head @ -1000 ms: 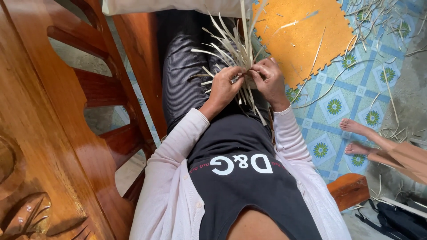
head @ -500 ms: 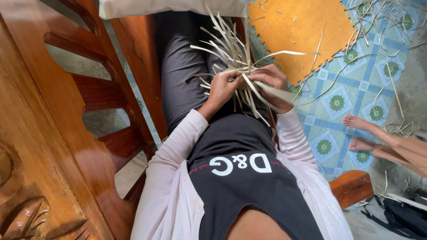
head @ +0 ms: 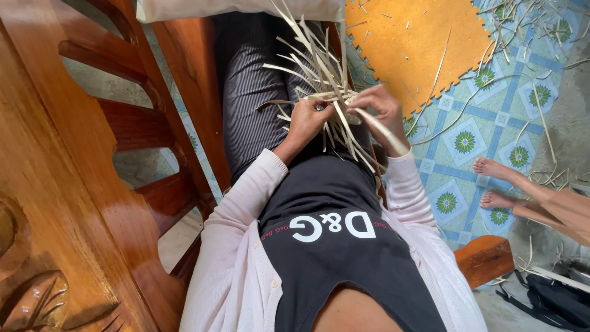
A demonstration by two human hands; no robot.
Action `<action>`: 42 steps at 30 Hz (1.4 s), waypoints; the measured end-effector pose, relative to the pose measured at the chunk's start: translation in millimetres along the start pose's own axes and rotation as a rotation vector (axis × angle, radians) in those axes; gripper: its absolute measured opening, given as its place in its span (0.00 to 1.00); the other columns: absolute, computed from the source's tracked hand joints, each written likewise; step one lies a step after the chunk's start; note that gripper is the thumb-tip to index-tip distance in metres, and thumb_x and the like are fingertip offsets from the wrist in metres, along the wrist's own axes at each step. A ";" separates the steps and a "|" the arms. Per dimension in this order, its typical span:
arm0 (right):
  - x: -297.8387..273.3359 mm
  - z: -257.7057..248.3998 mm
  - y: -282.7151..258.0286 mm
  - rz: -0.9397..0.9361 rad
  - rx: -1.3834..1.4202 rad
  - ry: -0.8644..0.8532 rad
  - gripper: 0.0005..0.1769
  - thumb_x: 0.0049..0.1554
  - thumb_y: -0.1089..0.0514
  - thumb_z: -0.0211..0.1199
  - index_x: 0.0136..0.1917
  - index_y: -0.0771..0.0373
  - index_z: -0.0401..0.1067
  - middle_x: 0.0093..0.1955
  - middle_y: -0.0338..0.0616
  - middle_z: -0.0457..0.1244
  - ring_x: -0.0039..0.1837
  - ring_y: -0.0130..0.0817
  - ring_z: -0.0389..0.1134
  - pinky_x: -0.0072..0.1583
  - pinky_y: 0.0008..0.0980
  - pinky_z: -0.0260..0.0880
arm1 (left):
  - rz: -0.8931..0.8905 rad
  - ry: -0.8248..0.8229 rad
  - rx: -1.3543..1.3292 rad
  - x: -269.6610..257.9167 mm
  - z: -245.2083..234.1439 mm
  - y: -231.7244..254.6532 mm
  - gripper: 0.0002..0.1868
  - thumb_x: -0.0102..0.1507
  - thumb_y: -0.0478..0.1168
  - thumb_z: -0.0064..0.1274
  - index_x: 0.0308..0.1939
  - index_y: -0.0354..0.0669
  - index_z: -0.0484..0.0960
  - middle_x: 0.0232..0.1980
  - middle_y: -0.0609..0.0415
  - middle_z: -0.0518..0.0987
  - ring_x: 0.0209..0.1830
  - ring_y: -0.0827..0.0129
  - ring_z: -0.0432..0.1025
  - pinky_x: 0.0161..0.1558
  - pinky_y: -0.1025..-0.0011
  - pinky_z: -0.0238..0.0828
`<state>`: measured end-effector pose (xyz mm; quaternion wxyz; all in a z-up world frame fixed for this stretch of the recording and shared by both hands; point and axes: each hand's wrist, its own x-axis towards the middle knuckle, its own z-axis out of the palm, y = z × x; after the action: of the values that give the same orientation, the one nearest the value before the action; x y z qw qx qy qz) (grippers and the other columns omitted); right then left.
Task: Weaving thin fiber strips together to create a small container or basket
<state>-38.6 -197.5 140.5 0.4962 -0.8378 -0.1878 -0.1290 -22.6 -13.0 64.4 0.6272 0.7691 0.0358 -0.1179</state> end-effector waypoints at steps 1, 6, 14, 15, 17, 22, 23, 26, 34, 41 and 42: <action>-2.9 -2.7 -2.2 -0.051 -0.042 -0.079 0.05 0.56 0.63 0.77 0.46 0.62 0.82 0.46 0.47 0.68 0.49 0.44 0.69 0.54 0.39 0.69 | 0.024 0.000 0.010 2.8 1.6 -3.9 0.10 0.55 0.54 0.62 0.32 0.56 0.88 0.33 0.55 0.85 0.41 0.50 0.80 0.45 0.54 0.75; -6.8 -11.1 -17.4 -0.145 -0.235 -0.284 0.02 0.60 0.64 0.71 0.45 0.58 0.80 0.49 0.39 0.69 0.56 0.42 0.67 0.59 0.37 0.63 | 0.121 0.009 0.073 -9.0 -7.4 18.6 0.16 0.55 0.55 0.62 0.34 0.49 0.85 0.32 0.44 0.83 0.40 0.38 0.78 0.43 0.49 0.73; 4.3 -7.8 -18.4 0.096 -0.087 -0.230 0.17 0.56 0.72 0.72 0.59 0.65 0.78 0.47 0.51 0.65 0.48 0.45 0.68 0.48 0.40 0.72 | 0.482 0.065 0.230 -13.2 -10.0 14.7 0.13 0.58 0.53 0.63 0.27 0.56 0.78 0.34 0.60 0.80 0.36 0.54 0.77 0.40 0.60 0.76; 3.9 -8.2 -18.7 0.099 -0.088 -0.230 0.17 0.56 0.72 0.72 0.59 0.65 0.78 0.47 0.51 0.65 0.48 0.45 0.68 0.48 0.40 0.72 | 0.480 0.063 0.229 -12.2 -7.7 11.5 0.13 0.58 0.53 0.63 0.27 0.56 0.78 0.34 0.60 0.80 0.36 0.54 0.77 0.40 0.60 0.76; 3.9 -9.2 -19.2 0.111 -0.114 -0.227 0.15 0.55 0.74 0.71 0.55 0.67 0.76 0.46 0.52 0.62 0.47 0.49 0.68 0.46 0.42 0.71 | 0.563 0.095 0.272 -9.7 -3.5 5.6 0.12 0.59 0.53 0.63 0.26 0.59 0.77 0.34 0.65 0.78 0.35 0.61 0.75 0.39 0.67 0.76; -4.4 -10.9 -0.7 0.146 0.046 -0.204 0.10 0.55 0.74 0.69 0.45 0.63 0.74 0.43 0.46 0.60 0.45 0.39 0.65 0.47 0.36 0.67 | 0.528 0.076 0.232 -14.8 -7.3 16.3 0.13 0.58 0.52 0.62 0.25 0.57 0.77 0.32 0.63 0.77 0.35 0.59 0.75 0.38 0.63 0.74; -5.2 -12.0 2.5 0.130 0.161 -0.183 0.11 0.55 0.74 0.70 0.41 0.61 0.74 0.43 0.43 0.60 0.45 0.34 0.64 0.48 0.33 0.65 | 0.489 0.047 0.194 -12.1 -5.2 9.8 0.14 0.59 0.52 0.62 0.25 0.54 0.77 0.33 0.61 0.78 0.36 0.55 0.76 0.38 0.59 0.74; -19.4 -11.9 25.7 0.119 0.334 -0.138 0.11 0.57 0.67 0.75 0.38 0.62 0.73 0.45 0.44 0.61 0.47 0.31 0.63 0.53 0.31 0.64 | 0.351 0.011 0.202 -11.6 -6.0 13.0 0.12 0.60 0.56 0.61 0.27 0.59 0.81 0.32 0.62 0.79 0.35 0.55 0.77 0.37 0.60 0.74; -16.7 9.8 -2.5 0.142 0.228 -0.101 0.17 0.54 0.60 0.79 0.54 0.63 0.76 0.46 0.48 0.65 0.49 0.36 0.66 0.54 0.35 0.65 | 0.172 -0.035 0.013 -15.9 -9.7 25.0 0.18 0.64 0.57 0.54 0.27 0.52 0.81 0.30 0.53 0.80 0.35 0.51 0.78 0.39 0.61 0.74; -12.2 20.9 -8.0 -0.019 -0.073 -0.033 0.29 0.52 0.60 0.81 0.65 0.66 0.76 0.50 0.50 0.63 0.52 0.44 0.62 0.57 0.39 0.63 | -0.063 -0.303 -0.215 -0.2 -17.5 18.8 0.26 0.65 0.63 0.53 0.32 0.45 0.89 0.32 0.44 0.85 0.38 0.52 0.80 0.43 0.58 0.77; -12.6 21.8 -7.6 -0.019 -0.072 -0.036 0.29 0.52 0.60 0.81 0.65 0.66 0.76 0.50 0.50 0.63 0.52 0.44 0.62 0.57 0.39 0.63 | -0.065 -0.300 -0.217 3.9 -18.5 10.2 0.26 0.65 0.63 0.53 0.32 0.45 0.89 0.32 0.44 0.85 0.38 0.52 0.80 0.43 0.58 0.77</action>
<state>-52.5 -177.4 131.1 0.4610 -0.8554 -0.2002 -0.1253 -14.3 2.5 76.7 0.7005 0.6693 -0.0210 -0.2468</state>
